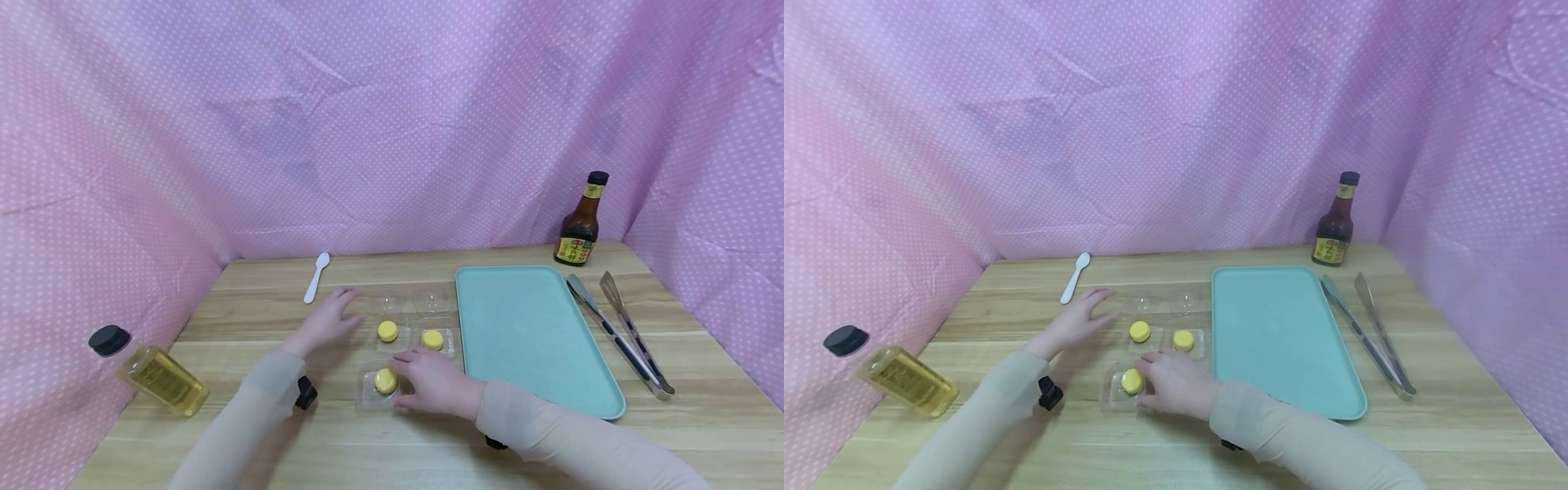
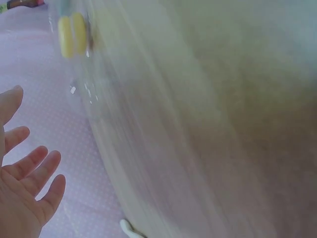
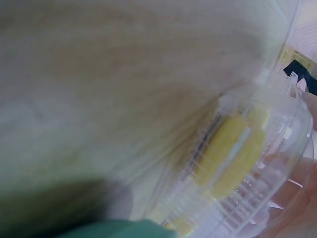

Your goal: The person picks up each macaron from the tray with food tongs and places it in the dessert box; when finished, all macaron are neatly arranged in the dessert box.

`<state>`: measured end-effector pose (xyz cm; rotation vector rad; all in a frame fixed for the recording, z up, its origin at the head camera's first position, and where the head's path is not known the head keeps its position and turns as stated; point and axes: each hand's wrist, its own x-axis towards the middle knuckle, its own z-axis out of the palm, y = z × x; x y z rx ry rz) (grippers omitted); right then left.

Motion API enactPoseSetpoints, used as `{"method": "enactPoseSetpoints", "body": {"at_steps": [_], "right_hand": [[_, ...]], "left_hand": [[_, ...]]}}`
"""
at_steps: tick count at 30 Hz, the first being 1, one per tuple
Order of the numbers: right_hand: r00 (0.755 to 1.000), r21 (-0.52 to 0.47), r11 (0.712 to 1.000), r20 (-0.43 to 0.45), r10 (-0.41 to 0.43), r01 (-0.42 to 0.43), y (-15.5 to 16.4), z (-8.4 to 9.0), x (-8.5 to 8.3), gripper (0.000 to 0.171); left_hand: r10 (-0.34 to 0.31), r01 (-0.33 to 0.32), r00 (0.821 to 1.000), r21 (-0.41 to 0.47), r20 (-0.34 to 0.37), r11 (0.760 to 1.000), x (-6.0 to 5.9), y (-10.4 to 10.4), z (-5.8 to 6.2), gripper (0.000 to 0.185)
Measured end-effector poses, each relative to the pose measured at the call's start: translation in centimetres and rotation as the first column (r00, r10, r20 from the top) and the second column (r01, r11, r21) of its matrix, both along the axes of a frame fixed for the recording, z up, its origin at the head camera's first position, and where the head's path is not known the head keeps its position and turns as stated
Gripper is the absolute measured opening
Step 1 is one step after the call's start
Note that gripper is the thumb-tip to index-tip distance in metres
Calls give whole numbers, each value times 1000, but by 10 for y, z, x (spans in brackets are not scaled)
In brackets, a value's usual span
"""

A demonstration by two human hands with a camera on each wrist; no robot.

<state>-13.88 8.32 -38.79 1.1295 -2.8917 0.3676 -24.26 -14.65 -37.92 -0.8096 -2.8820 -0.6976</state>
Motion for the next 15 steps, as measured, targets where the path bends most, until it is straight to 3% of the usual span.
{"method": "enactPoseSetpoints", "body": {"at_steps": [7,15], "right_hand": [[1000,1,1000,6,-5,5,0,0,1,58],[1000,-12,1000,0,7,-7,1,1,1,58]], "left_hand": [[41,-39,998,-39,44,998,-14,5,-3,54],[45,-35,994,-102,99,994,-28,16,-3,58]]}}
